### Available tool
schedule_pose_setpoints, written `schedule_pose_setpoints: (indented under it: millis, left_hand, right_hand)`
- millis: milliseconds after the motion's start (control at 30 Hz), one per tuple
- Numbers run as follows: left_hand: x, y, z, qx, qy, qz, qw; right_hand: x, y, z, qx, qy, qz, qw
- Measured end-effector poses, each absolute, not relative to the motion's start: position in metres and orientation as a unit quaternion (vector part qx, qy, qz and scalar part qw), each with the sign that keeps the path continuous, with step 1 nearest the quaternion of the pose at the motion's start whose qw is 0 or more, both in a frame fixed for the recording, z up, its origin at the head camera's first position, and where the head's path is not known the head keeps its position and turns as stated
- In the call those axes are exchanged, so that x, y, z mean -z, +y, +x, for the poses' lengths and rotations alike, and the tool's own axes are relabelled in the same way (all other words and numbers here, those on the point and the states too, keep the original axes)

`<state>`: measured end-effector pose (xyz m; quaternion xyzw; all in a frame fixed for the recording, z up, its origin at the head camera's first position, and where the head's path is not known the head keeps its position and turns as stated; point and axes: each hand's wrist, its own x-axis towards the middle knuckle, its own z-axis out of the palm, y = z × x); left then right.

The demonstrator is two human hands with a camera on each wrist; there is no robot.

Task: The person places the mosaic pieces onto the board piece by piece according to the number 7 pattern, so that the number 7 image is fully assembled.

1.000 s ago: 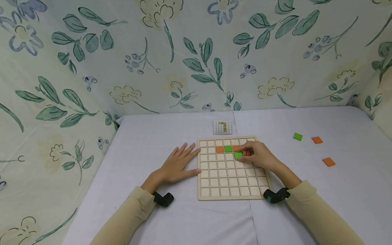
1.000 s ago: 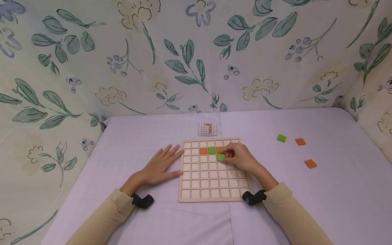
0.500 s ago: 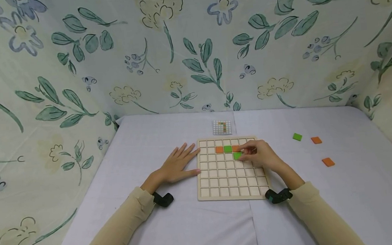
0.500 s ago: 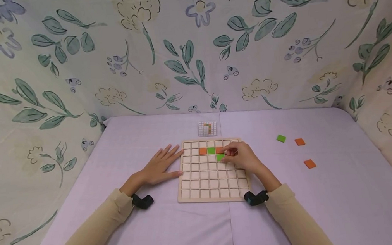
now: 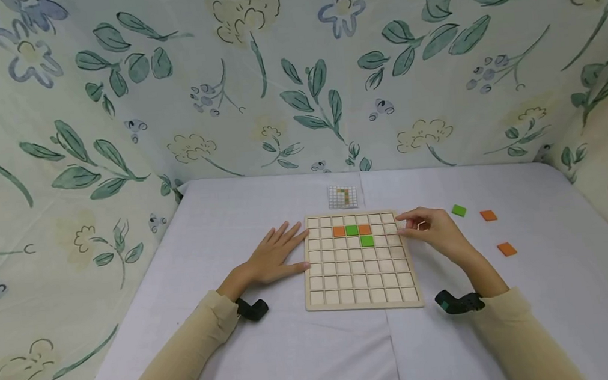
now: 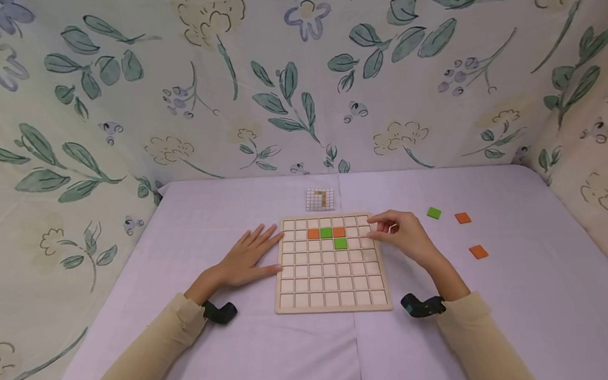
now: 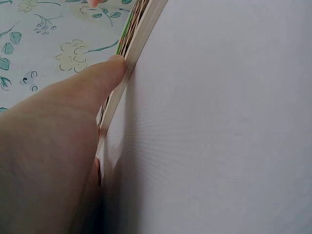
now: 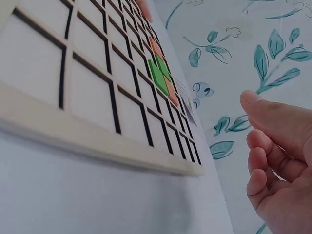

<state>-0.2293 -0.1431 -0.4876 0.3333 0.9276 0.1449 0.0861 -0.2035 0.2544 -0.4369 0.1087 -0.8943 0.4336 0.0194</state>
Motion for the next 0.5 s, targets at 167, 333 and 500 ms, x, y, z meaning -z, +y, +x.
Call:
schedule_pose_setpoints:
  millis: [167,333,500]
  left_hand:
    - [0.484,-0.142,-0.228,-0.149,0.927,0.33,0.093]
    - [0.481,-0.141,-0.225,-0.155,0.926,0.33,0.094]
    - [0.482,-0.141,-0.225,-0.158,0.925,0.334,0.088]
  right_hand:
    - [0.434,0.281,-0.193,-0.426,-0.899,0.091,0.048]
    - [0.433,0.311,-0.182,-0.417,-0.902,0.076,0.08]
    - [0.432,0.341,-0.167,-0.411,-0.907,0.036,0.088]
